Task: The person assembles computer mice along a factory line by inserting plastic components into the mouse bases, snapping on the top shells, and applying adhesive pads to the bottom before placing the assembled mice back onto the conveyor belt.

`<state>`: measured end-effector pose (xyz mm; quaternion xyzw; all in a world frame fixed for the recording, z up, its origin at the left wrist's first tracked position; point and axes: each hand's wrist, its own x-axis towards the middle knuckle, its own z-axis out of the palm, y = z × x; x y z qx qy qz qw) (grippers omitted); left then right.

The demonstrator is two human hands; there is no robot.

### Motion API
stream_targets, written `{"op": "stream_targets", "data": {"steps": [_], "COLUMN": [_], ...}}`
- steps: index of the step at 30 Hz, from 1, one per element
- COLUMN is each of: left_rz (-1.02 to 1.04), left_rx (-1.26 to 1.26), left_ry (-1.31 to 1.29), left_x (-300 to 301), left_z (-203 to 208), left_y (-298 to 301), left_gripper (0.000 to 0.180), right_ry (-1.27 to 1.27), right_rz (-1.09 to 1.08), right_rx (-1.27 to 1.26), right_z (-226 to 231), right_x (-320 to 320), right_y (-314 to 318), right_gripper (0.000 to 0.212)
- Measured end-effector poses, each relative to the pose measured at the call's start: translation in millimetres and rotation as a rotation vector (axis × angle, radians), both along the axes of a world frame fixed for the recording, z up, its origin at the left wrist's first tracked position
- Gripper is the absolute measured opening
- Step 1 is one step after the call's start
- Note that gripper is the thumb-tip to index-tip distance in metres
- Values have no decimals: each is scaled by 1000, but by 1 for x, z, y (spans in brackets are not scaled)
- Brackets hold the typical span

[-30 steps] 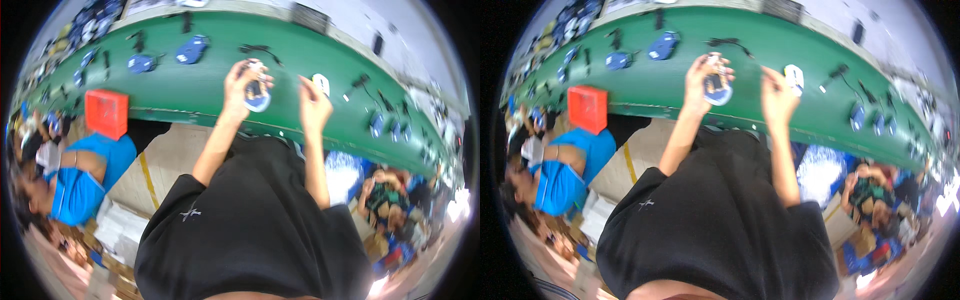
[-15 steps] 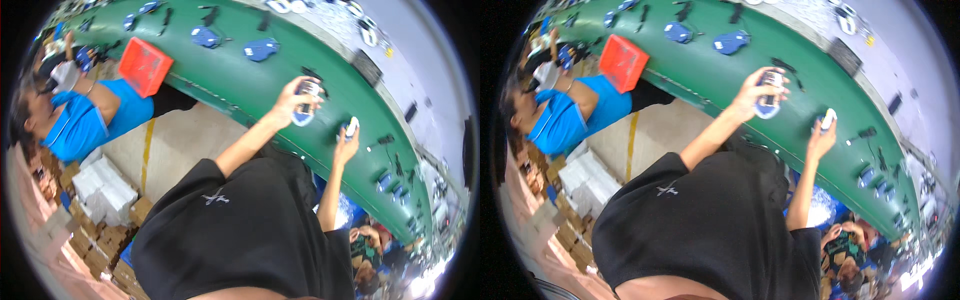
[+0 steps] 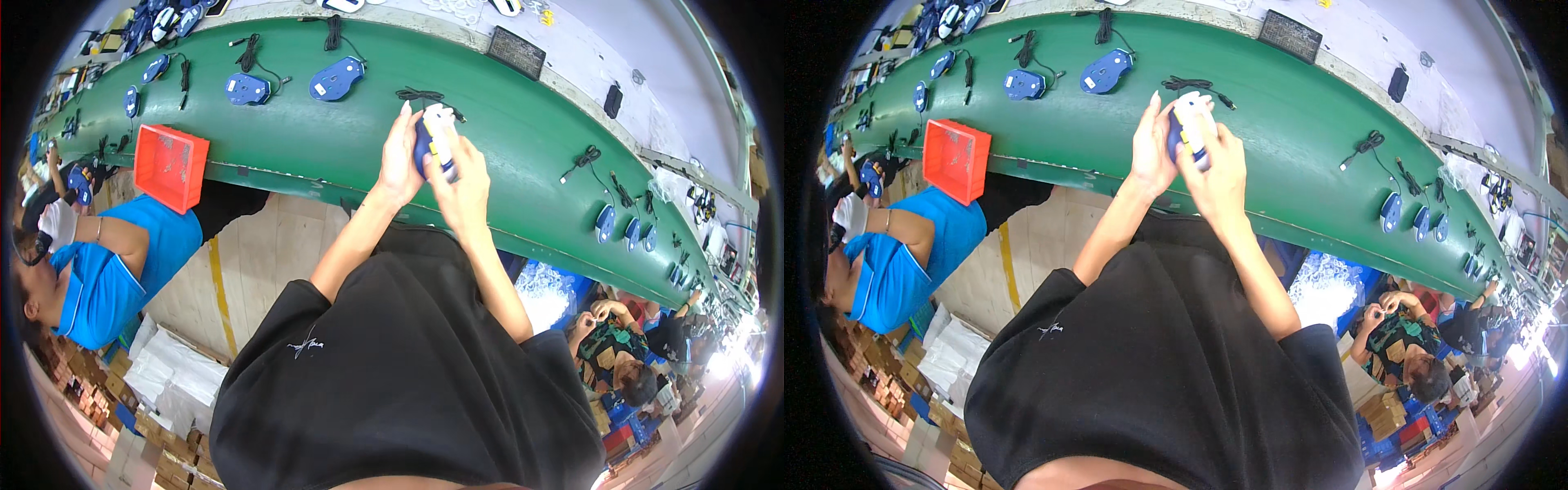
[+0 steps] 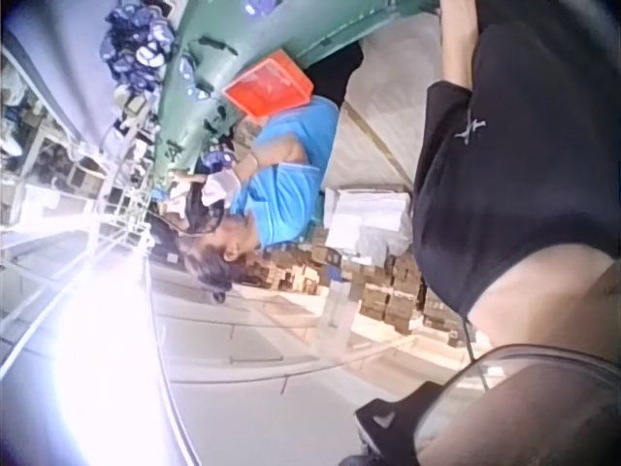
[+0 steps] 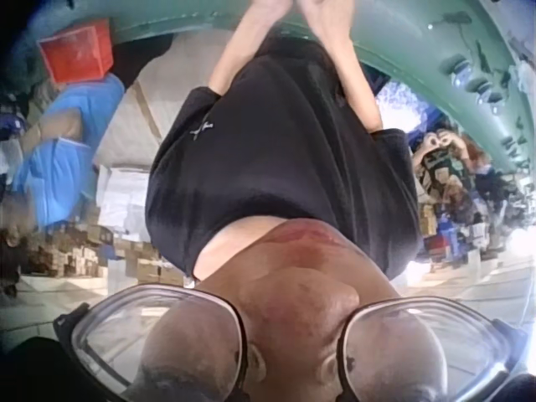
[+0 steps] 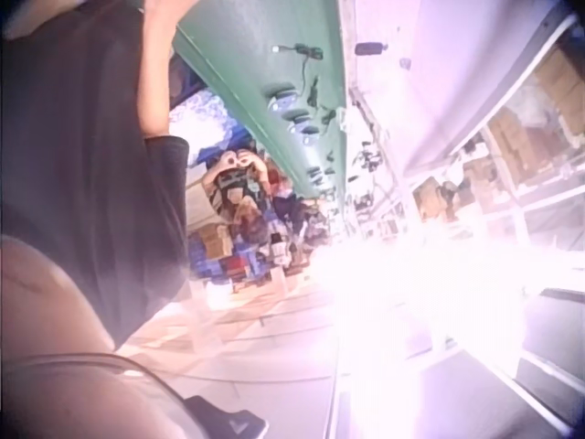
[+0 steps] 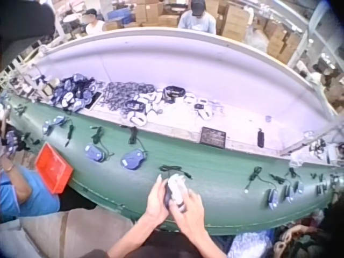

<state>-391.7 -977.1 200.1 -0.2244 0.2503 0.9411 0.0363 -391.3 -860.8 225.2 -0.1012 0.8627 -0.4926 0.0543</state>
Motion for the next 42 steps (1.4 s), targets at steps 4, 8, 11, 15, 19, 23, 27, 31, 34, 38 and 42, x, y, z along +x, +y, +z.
{"op": "stream_targets", "data": {"steps": [4,8,11,15,19,23,27,31,34,38,42], "left_rz": [2,4,4,-148,-4,-19,-31,-88,-84,-87,-366], "left_rx": [66,83,57,-233,-409,-334,-264,-322,-301,-380,-628], "left_ry": [-1,41,71,90,54,-5,112,102,72,-21,-122], "left_x": [7,6,6,0,2,-1,-1,-5,-7,-14,-24], "left_z": [1,2,-2,-10,-6,-5,9,1,-6,-10,-34], "left_y": [-1,0,-6,-21,-14,-15,-15,-21,-15,-5,-30], "left_gripper": [69,53,47,37,29,27,33,35,36,40,51], "right_ry": [65,33,-19,-553,-408,-563,-680,-892,-765,-685,-541], "right_rz": [153,104,122,77,-25,-57,-42,-36,-50,-167,-458], "right_rx": [228,-9,-42,-543,-510,-655,-634,-890,-709,-635,-718], "right_z": [-2,-5,0,-5,-4,9,20,34,30,6,-4], "right_x": [7,11,9,2,10,10,4,-4,-4,-6,-26], "right_y": [7,1,2,18,19,19,26,36,34,39,94], "right_gripper": [58,81,80,72,59,47,40,46,42,41,27]}}
